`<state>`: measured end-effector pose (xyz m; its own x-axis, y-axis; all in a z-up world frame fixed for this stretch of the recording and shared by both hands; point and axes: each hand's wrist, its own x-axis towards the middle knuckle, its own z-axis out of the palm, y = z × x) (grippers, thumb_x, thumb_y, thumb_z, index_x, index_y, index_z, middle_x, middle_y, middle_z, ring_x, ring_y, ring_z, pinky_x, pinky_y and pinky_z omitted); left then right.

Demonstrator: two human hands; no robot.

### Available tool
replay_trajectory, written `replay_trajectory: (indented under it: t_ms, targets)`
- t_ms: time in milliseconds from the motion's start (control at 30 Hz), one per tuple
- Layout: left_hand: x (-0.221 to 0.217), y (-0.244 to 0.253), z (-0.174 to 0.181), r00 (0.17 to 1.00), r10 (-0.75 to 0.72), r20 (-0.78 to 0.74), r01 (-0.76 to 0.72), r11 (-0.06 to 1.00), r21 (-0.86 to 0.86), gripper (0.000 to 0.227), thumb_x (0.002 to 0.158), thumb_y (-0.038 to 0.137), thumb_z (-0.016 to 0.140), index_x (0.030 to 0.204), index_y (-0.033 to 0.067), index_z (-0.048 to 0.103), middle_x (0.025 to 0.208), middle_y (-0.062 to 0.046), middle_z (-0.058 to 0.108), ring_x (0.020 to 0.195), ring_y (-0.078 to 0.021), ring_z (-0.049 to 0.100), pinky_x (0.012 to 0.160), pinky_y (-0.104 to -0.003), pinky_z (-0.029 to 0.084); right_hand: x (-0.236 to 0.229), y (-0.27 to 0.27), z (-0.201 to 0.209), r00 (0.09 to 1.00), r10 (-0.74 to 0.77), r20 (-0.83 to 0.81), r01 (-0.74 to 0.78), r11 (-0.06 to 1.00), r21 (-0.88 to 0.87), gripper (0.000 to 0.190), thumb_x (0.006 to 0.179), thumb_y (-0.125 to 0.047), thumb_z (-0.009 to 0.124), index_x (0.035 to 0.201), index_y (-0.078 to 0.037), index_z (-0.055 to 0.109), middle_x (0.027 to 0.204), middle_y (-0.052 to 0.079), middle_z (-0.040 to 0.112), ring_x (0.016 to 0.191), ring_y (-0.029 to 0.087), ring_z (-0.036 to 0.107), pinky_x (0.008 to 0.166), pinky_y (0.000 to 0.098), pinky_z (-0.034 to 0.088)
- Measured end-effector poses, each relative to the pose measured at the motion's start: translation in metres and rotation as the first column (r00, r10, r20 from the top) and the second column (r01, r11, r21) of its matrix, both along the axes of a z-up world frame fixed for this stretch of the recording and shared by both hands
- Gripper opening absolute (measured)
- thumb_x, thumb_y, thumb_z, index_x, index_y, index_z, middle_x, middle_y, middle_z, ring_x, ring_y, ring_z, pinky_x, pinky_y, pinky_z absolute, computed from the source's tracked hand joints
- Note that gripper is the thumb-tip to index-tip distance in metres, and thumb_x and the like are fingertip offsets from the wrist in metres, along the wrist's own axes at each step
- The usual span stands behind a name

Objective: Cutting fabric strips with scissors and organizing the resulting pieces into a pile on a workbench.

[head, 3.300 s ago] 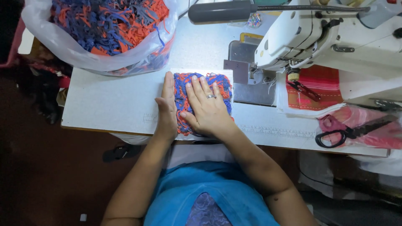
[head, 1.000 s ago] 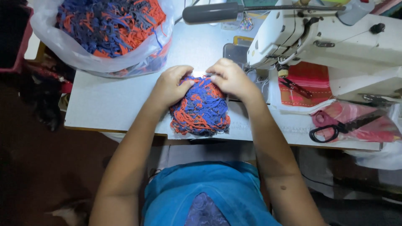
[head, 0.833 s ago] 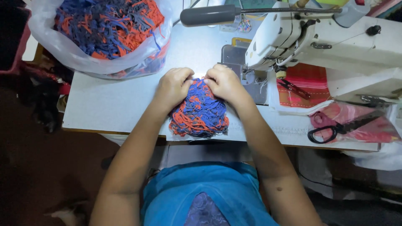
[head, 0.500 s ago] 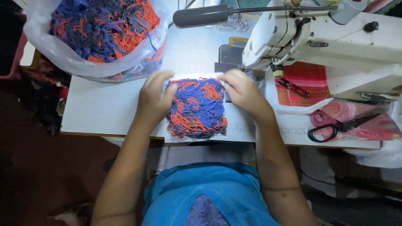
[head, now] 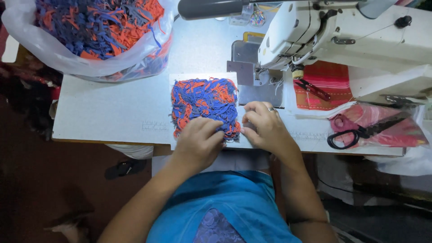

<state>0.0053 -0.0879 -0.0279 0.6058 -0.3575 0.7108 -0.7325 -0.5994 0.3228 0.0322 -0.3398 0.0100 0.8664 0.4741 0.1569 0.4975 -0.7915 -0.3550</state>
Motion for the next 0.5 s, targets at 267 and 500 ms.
replay_trajectory:
  t_ms: [267, 500]
  targets:
    - [0.008, -0.020, 0.007, 0.998, 0.056, 0.034, -0.059, 0.995, 0.086, 0.009, 0.096, 0.027, 0.060, 0.100, 0.0220, 0.067, 0.099, 0.001, 0.060, 0.088, -0.0220, 0.060, 0.069, -0.035, 0.043, 0.001, 0.012, -0.009, 0.996, -0.008, 0.085, 0.009, 1.000, -0.020, 0.012, 0.082, -0.025, 0.078, 0.085, -0.021, 0.068, 0.119, -0.001, 0.062, 0.121, 0.028, 0.056, 0.094, 0.0436, 0.046]
    - [0.008, -0.013, 0.004, 0.998, 0.011, -0.070, -0.009, 0.999, 0.033, 0.013, 0.091, 0.027, 0.064, 0.101, 0.0186, 0.067, 0.103, 0.000, 0.062, 0.093, -0.0227, 0.061, 0.074, -0.036, 0.045, 0.001, 0.023, -0.004, 0.994, 0.048, 0.097, -0.056, 0.995, 0.083, 0.013, 0.080, -0.017, 0.078, 0.083, -0.018, 0.066, 0.117, 0.001, 0.063, 0.117, 0.029, 0.057, 0.095, 0.0418, 0.043]
